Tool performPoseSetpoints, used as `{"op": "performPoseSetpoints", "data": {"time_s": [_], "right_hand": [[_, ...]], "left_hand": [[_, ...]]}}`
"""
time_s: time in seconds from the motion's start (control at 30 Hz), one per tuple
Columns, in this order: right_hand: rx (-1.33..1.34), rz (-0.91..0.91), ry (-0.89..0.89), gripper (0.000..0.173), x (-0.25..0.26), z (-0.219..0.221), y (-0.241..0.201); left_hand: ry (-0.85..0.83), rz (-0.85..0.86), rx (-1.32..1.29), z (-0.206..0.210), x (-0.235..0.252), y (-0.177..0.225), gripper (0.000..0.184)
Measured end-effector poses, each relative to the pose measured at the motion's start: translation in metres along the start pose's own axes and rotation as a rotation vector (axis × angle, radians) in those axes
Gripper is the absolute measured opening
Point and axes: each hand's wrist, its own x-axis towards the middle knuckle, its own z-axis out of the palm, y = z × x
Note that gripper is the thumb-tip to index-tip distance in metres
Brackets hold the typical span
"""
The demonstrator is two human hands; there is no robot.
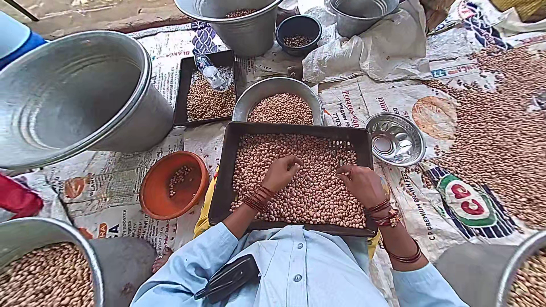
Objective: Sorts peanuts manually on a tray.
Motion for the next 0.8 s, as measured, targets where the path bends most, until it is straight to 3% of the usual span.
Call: {"op": "performPoseSetpoints", "data": {"time_s": [0.1, 0.23, 0.37, 0.53, 0.63, 0.73, 0.8], "right_hand": [[0.009, -0.008, -0.023, 0.023, -0.014, 0.010, -0.006], [0.036, -0.027, 0.001, 0.021, -0.031, 0.025, -0.006], [0.057, -0.070, 0.089, 0.023, -0.036, 0.045, -0.004], [-0.009, -0.016, 0.001, 0.025, -0.034, 0.054, -0.009], [-0.034, -0.006, -0.022, 0.025, -0.034, 0.049, -0.011], [-0.006, -0.040, -0.013, 0.023, -0.040, 0.031, -0.020], [0.055, -0.169, 0.095, 0.018, -0.047, 0.025, -0.031]], "left_hand": [[-0.131, 0.132, 0.160, 0.022, -0.007, 0.017, 0.026], [-0.162, 0.264, 0.355, 0.038, -0.001, 0.031, 0.027], [-0.211, 0.297, 0.458, 0.046, 0.002, 0.035, 0.027], [-0.211, 0.322, 0.474, 0.051, 0.001, 0.030, 0.027], [-0.236, 0.251, 0.303, 0.048, 0.000, 0.028, 0.027], [-0.334, 0.069, -0.143, 0.041, 0.002, 0.024, 0.024], [-0.386, -0.077, -0.429, 0.044, -0.003, 0.026, 0.032]]}}
